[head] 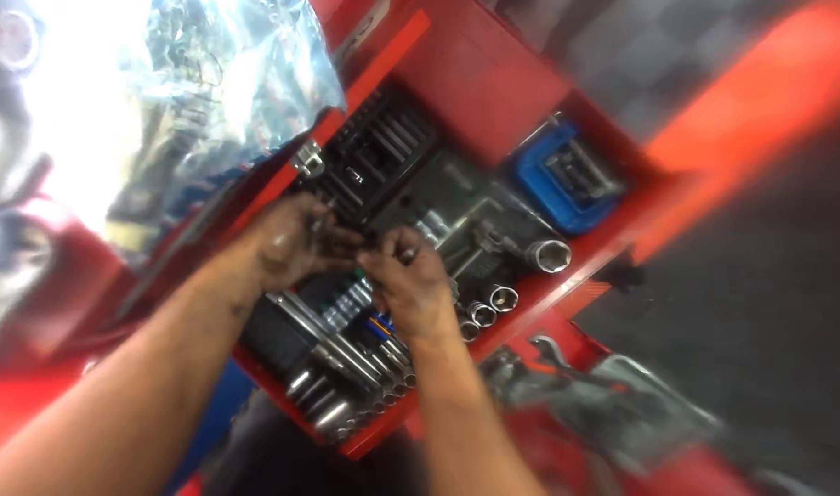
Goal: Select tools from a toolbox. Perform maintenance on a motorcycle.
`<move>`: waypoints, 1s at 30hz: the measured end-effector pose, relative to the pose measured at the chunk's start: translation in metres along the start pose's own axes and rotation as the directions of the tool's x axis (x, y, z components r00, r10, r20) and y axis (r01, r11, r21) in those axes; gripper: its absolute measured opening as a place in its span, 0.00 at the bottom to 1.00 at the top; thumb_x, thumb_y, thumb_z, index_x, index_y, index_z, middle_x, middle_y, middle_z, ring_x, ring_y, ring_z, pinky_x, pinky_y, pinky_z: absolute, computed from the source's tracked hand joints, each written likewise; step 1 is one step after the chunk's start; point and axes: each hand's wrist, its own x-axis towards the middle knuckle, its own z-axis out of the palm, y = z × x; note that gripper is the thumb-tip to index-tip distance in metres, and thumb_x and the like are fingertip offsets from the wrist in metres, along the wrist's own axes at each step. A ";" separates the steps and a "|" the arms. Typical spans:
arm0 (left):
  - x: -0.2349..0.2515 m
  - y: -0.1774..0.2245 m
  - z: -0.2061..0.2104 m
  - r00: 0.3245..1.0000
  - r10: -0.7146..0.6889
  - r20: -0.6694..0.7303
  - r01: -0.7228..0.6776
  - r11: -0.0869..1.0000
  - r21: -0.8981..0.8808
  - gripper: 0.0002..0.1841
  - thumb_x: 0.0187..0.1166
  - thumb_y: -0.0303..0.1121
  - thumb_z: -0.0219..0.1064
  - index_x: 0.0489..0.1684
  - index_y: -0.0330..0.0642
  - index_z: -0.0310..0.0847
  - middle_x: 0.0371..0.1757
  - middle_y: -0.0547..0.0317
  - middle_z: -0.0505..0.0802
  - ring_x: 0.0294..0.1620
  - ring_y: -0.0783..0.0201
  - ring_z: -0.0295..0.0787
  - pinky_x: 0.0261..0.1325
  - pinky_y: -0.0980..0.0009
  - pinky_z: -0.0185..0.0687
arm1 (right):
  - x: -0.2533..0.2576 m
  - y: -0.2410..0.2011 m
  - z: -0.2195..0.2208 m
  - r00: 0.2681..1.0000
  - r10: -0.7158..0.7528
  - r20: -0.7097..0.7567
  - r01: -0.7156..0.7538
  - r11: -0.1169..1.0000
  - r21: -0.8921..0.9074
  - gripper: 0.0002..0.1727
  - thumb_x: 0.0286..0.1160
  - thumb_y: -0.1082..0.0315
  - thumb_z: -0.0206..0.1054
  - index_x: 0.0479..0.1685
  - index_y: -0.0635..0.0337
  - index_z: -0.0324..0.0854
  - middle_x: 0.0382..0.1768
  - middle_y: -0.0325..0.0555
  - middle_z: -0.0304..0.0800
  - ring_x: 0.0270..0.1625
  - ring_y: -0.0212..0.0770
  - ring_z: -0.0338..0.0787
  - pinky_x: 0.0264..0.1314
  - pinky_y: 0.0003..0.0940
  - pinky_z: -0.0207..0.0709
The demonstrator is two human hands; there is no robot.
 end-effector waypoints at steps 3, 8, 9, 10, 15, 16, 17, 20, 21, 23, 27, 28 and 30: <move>0.001 -0.002 -0.003 1.000 0.007 0.009 -0.007 1.000 -0.020 0.13 0.86 0.37 0.48 0.30 0.47 0.72 0.32 0.58 0.85 0.34 0.62 0.86 0.43 0.61 0.88 | -0.001 0.004 0.020 0.990 -0.098 -0.105 0.017 0.804 -0.594 0.09 0.74 0.53 0.76 0.46 0.41 0.88 0.34 0.29 0.95 0.34 0.30 0.92 0.37 0.39 0.88; -0.008 -0.008 -0.014 0.996 0.083 0.012 -0.083 0.997 0.004 0.12 0.84 0.38 0.51 0.31 0.47 0.75 0.33 0.59 0.85 0.34 0.64 0.84 0.41 0.62 0.86 | 0.005 0.021 0.027 0.943 -0.304 0.136 0.274 0.474 -0.837 0.17 0.76 0.58 0.71 0.62 0.36 0.92 0.41 0.33 0.98 0.40 0.37 0.96 0.40 0.53 0.88; -0.012 -0.010 -0.018 0.994 0.107 0.006 -0.107 0.994 0.015 0.12 0.85 0.38 0.51 0.33 0.45 0.76 0.36 0.57 0.87 0.36 0.62 0.85 0.43 0.61 0.86 | 0.006 0.023 0.027 0.917 -0.352 0.188 0.341 0.448 -0.827 0.13 0.76 0.58 0.71 0.57 0.38 0.94 0.43 0.31 0.98 0.42 0.35 0.96 0.44 0.49 0.89; -0.016 -0.013 -0.021 0.992 0.124 -0.010 -0.123 0.992 0.036 0.13 0.85 0.38 0.51 0.37 0.43 0.78 0.41 0.54 0.90 0.41 0.60 0.88 0.47 0.59 0.87 | 0.007 0.025 0.026 0.895 -0.385 0.225 0.391 0.434 -0.812 0.09 0.78 0.58 0.72 0.52 0.40 0.94 0.44 0.30 0.98 0.45 0.34 0.96 0.48 0.46 0.90; -0.034 -0.027 -0.047 0.966 0.226 -0.127 -0.109 0.799 0.591 0.18 0.93 0.41 0.50 0.66 0.44 0.82 0.65 0.58 0.92 0.65 0.60 0.91 0.67 0.54 0.88 | 0.034 0.011 0.014 0.973 -0.233 0.002 0.130 0.536 -0.835 0.12 0.80 0.54 0.70 0.49 0.50 0.92 0.35 0.43 0.95 0.37 0.46 0.94 0.41 0.56 0.86; -0.038 -0.030 -0.055 0.961 0.264 -0.079 -0.141 0.718 0.682 0.18 0.93 0.43 0.51 0.66 0.47 0.83 0.63 0.59 0.92 0.62 0.61 0.92 0.66 0.53 0.90 | 0.045 0.002 0.011 0.985 -0.165 -0.057 0.040 0.532 -0.846 0.14 0.81 0.54 0.69 0.51 0.52 0.90 0.37 0.48 0.95 0.41 0.51 0.94 0.44 0.60 0.86; -0.042 -0.033 -0.062 0.957 0.291 -0.004 -0.196 0.653 0.732 0.18 0.93 0.43 0.50 0.65 0.48 0.84 0.60 0.61 0.94 0.58 0.60 0.94 0.62 0.53 0.93 | 0.056 -0.008 0.010 0.989 -0.108 -0.097 -0.026 0.524 -0.851 0.14 0.81 0.56 0.67 0.54 0.52 0.90 0.40 0.50 0.95 0.45 0.53 0.94 0.47 0.62 0.85; -0.052 -0.029 -0.078 0.931 0.297 0.212 -0.348 0.551 0.758 0.17 0.93 0.42 0.50 0.62 0.53 0.86 0.56 0.65 0.95 0.52 0.61 0.95 0.59 0.58 0.93 | 0.087 -0.029 0.018 0.996 -0.017 -0.086 -0.068 0.480 -0.875 0.13 0.75 0.63 0.67 0.53 0.54 0.89 0.46 0.52 0.93 0.51 0.53 0.93 0.50 0.62 0.85; -0.055 -0.028 -0.080 0.925 0.297 0.238 -0.369 0.547 0.751 0.17 0.92 0.42 0.50 0.60 0.53 0.87 0.55 0.65 0.95 0.52 0.61 0.94 0.59 0.59 0.93 | 0.094 -0.032 0.023 0.999 -0.012 -0.047 -0.037 0.452 -0.891 0.12 0.72 0.65 0.68 0.52 0.53 0.88 0.47 0.51 0.93 0.52 0.53 0.93 0.50 0.62 0.85; -0.059 -0.027 -0.085 0.919 0.304 0.250 -0.385 0.556 0.737 0.16 0.91 0.40 0.51 0.59 0.52 0.87 0.53 0.62 0.95 0.50 0.59 0.94 0.57 0.57 0.93 | 0.103 -0.029 0.036 0.998 -0.058 0.035 0.053 0.355 -0.933 0.12 0.70 0.63 0.70 0.51 0.51 0.89 0.47 0.48 0.94 0.51 0.52 0.94 0.48 0.60 0.86; -0.067 -0.027 -0.091 0.928 0.307 0.209 -0.354 0.559 0.750 0.16 0.91 0.43 0.52 0.59 0.56 0.87 0.56 0.64 0.95 0.52 0.59 0.95 0.57 0.58 0.94 | 0.095 -0.007 0.063 0.984 -0.144 0.106 0.129 0.162 -0.978 0.09 0.74 0.57 0.69 0.39 0.51 0.89 0.36 0.49 0.93 0.41 0.54 0.94 0.35 0.58 0.84; -0.069 -0.028 -0.091 0.922 0.334 0.196 -0.365 0.583 0.726 0.16 0.90 0.42 0.52 0.60 0.53 0.87 0.59 0.61 0.94 0.54 0.56 0.95 0.58 0.56 0.94 | 0.092 0.001 0.066 0.980 -0.157 0.122 0.144 0.136 -0.980 0.10 0.74 0.56 0.68 0.38 0.50 0.90 0.34 0.48 0.93 0.39 0.54 0.94 0.33 0.57 0.84; -0.072 -0.031 -0.089 0.902 0.401 0.162 -0.390 0.592 0.705 0.17 0.90 0.42 0.52 0.63 0.52 0.86 0.62 0.59 0.94 0.57 0.55 0.94 0.59 0.56 0.93 | 0.089 0.015 0.066 0.968 -0.197 0.157 0.182 0.117 -0.976 0.11 0.76 0.52 0.68 0.43 0.46 0.91 0.35 0.46 0.93 0.39 0.52 0.94 0.32 0.55 0.84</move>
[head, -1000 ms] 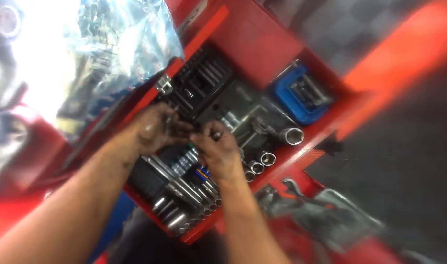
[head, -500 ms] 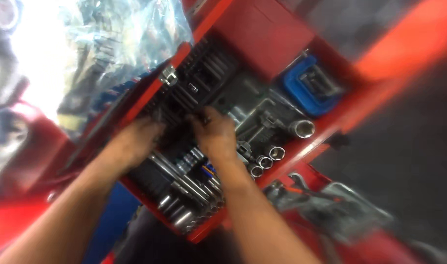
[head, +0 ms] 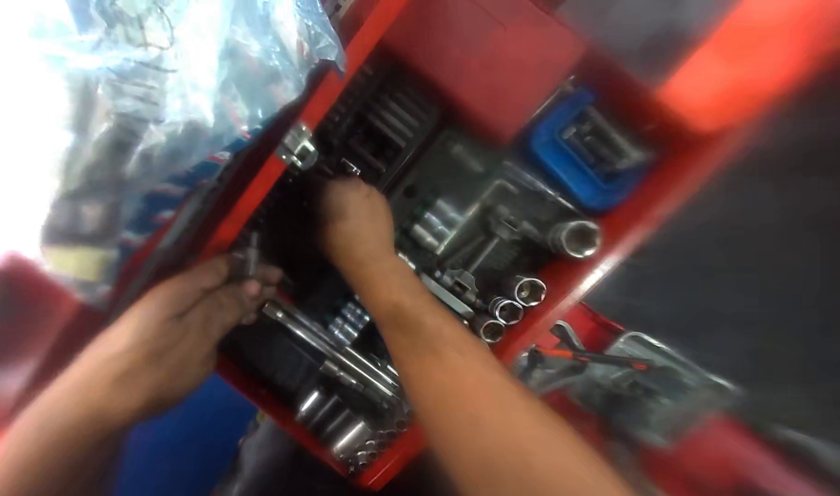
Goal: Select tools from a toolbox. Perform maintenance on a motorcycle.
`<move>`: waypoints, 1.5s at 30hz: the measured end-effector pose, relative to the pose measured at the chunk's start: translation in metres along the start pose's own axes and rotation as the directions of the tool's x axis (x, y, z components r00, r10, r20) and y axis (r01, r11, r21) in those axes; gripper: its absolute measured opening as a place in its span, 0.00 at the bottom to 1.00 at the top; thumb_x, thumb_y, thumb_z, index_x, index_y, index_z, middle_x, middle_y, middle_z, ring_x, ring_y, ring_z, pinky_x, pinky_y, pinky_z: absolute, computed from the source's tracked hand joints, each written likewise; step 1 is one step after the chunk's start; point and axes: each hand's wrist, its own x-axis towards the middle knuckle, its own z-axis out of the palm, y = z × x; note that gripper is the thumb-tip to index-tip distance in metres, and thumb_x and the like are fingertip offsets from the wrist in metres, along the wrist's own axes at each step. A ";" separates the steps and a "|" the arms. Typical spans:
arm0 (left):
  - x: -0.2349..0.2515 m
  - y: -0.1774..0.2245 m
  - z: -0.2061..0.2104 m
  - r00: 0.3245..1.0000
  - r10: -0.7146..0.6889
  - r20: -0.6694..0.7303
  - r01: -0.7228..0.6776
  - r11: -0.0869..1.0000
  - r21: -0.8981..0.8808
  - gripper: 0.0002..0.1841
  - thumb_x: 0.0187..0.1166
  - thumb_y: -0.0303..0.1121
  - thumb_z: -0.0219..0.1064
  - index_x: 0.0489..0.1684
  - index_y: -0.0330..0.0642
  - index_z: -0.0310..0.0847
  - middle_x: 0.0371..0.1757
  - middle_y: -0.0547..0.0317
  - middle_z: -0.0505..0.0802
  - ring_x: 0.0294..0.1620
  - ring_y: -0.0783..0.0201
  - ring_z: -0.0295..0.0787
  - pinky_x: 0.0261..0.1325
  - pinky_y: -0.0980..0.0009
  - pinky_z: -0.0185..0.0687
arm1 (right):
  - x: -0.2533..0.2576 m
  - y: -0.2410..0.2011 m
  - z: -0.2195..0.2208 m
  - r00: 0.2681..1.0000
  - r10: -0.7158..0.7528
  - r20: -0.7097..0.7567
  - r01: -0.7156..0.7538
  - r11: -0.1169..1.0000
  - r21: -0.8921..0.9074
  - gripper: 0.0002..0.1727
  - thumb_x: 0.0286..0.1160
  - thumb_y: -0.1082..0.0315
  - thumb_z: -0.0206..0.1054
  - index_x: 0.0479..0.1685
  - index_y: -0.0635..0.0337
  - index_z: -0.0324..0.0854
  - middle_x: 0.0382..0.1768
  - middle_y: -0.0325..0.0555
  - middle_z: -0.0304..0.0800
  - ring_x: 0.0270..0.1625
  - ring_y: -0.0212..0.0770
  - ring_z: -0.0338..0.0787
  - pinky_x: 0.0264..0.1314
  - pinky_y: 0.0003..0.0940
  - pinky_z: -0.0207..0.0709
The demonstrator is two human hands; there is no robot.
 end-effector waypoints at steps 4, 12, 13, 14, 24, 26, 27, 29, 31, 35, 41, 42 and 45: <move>-0.007 0.005 0.008 0.991 0.004 -0.135 -0.011 0.999 -0.046 0.17 0.91 0.42 0.52 0.65 0.50 0.83 0.65 0.59 0.93 0.58 0.54 0.95 0.55 0.56 0.96 | -0.003 0.002 0.000 0.998 0.025 0.066 -0.031 0.995 0.096 0.13 0.75 0.49 0.69 0.50 0.43 0.90 0.40 0.44 0.93 0.45 0.49 0.94 0.39 0.55 0.85; -0.005 0.000 0.000 0.989 0.012 -0.144 -0.062 0.934 -0.352 0.18 0.90 0.38 0.46 0.58 0.38 0.81 0.68 0.43 0.91 0.64 0.42 0.92 0.61 0.48 0.92 | -0.009 0.009 -0.005 1.000 -0.006 -0.027 0.008 0.997 0.073 0.10 0.74 0.56 0.69 0.44 0.46 0.92 0.37 0.45 0.94 0.43 0.52 0.94 0.37 0.57 0.84; -0.004 0.001 -0.003 0.991 0.007 -0.132 -0.058 0.919 -0.389 0.18 0.91 0.38 0.46 0.57 0.38 0.81 0.67 0.42 0.91 0.64 0.41 0.92 0.62 0.47 0.92 | -0.008 0.008 -0.001 0.998 -0.024 -0.060 0.027 0.999 0.043 0.10 0.73 0.55 0.69 0.43 0.46 0.92 0.36 0.45 0.94 0.41 0.52 0.94 0.35 0.57 0.83; -0.003 0.001 -0.004 0.992 0.001 -0.123 -0.054 0.902 -0.428 0.19 0.91 0.38 0.45 0.57 0.37 0.80 0.67 0.41 0.91 0.64 0.40 0.91 0.62 0.46 0.91 | -0.006 0.007 0.003 0.995 -0.049 -0.087 0.050 0.999 0.007 0.10 0.73 0.54 0.69 0.41 0.46 0.92 0.35 0.45 0.93 0.40 0.52 0.94 0.34 0.56 0.83; -0.001 0.000 -0.004 0.991 0.020 -0.132 -0.078 0.890 -0.450 0.18 0.90 0.39 0.46 0.54 0.38 0.81 0.65 0.39 0.91 0.64 0.40 0.92 0.62 0.45 0.91 | 0.014 -0.019 0.025 0.958 -0.187 -0.217 0.167 0.980 -0.111 0.07 0.70 0.64 0.68 0.29 0.53 0.90 0.34 0.47 0.93 0.39 0.52 0.93 0.28 0.51 0.81; -0.001 -0.001 -0.006 0.992 -0.005 -0.124 -0.054 0.882 -0.467 0.18 0.91 0.38 0.45 0.52 0.38 0.80 0.65 0.38 0.92 0.64 0.39 0.92 0.63 0.44 0.91 | 0.013 -0.024 0.023 0.965 -0.162 -0.207 0.140 0.983 -0.115 0.07 0.68 0.65 0.69 0.28 0.55 0.89 0.32 0.47 0.92 0.36 0.52 0.92 0.24 0.50 0.79; -0.001 -0.003 -0.006 0.992 -0.019 -0.121 -0.042 0.877 -0.479 0.18 0.90 0.37 0.44 0.53 0.38 0.80 0.65 0.39 0.92 0.63 0.38 0.92 0.63 0.44 0.91 | 0.012 -0.025 0.023 0.967 -0.158 -0.201 0.137 0.984 -0.115 0.07 0.70 0.66 0.68 0.30 0.54 0.90 0.33 0.47 0.92 0.35 0.52 0.92 0.24 0.49 0.78; 0.000 -0.006 -0.007 0.993 -0.034 -0.116 -0.029 0.863 -0.504 0.17 0.89 0.36 0.44 0.55 0.39 0.80 0.63 0.39 0.93 0.62 0.39 0.93 0.62 0.45 0.92 | 0.011 -0.022 0.023 0.971 -0.173 -0.166 0.156 0.982 -0.109 0.08 0.72 0.66 0.66 0.36 0.51 0.91 0.34 0.46 0.92 0.35 0.51 0.93 0.24 0.49 0.79; 0.000 -0.005 -0.006 0.990 -0.062 -0.127 -0.013 0.856 -0.517 0.16 0.89 0.36 0.45 0.55 0.39 0.79 0.62 0.39 0.93 0.60 0.39 0.94 0.60 0.47 0.93 | 0.012 -0.022 0.019 0.979 -0.178 -0.104 0.166 0.980 -0.111 0.08 0.73 0.63 0.66 0.33 0.49 0.90 0.31 0.44 0.91 0.33 0.50 0.92 0.24 0.49 0.78; -0.001 0.001 -0.008 0.989 -0.103 -0.105 0.032 0.846 -0.532 0.17 0.90 0.35 0.42 0.56 0.39 0.78 0.62 0.39 0.93 0.59 0.40 0.94 0.61 0.50 0.93 | 0.013 -0.020 -0.002 0.991 -0.136 -0.008 0.134 0.981 -0.138 0.09 0.67 0.56 0.69 0.28 0.50 0.87 0.25 0.43 0.88 0.29 0.51 0.90 0.22 0.50 0.75; -0.001 -0.004 -0.011 0.994 -0.055 -0.090 -0.006 0.821 -0.571 0.15 0.90 0.35 0.46 0.51 0.40 0.80 0.60 0.37 0.94 0.59 0.38 0.94 0.63 0.47 0.92 | 0.053 0.021 -0.043 0.985 0.160 -0.064 -0.166 0.980 -0.106 0.17 0.72 0.49 0.68 0.48 0.51 0.89 0.40 0.54 0.94 0.45 0.60 0.94 0.37 0.64 0.81; -0.001 -0.005 -0.011 0.995 -0.043 -0.092 -0.017 0.821 -0.571 0.15 0.91 0.35 0.46 0.51 0.41 0.80 0.59 0.36 0.94 0.59 0.37 0.94 0.63 0.47 0.92 | 0.061 0.026 -0.047 0.982 0.179 -0.058 -0.184 0.977 -0.105 0.18 0.70 0.50 0.69 0.47 0.52 0.89 0.42 0.55 0.94 0.48 0.61 0.94 0.40 0.65 0.81; -0.001 -0.007 -0.011 0.995 -0.012 -0.099 -0.045 0.834 -0.550 0.16 0.91 0.37 0.45 0.49 0.40 0.80 0.59 0.35 0.94 0.59 0.37 0.94 0.62 0.48 0.93 | 0.079 0.029 -0.055 0.993 0.116 0.014 -0.114 0.989 -0.099 0.18 0.71 0.52 0.71 0.49 0.55 0.87 0.50 0.57 0.92 0.55 0.62 0.92 0.47 0.67 0.80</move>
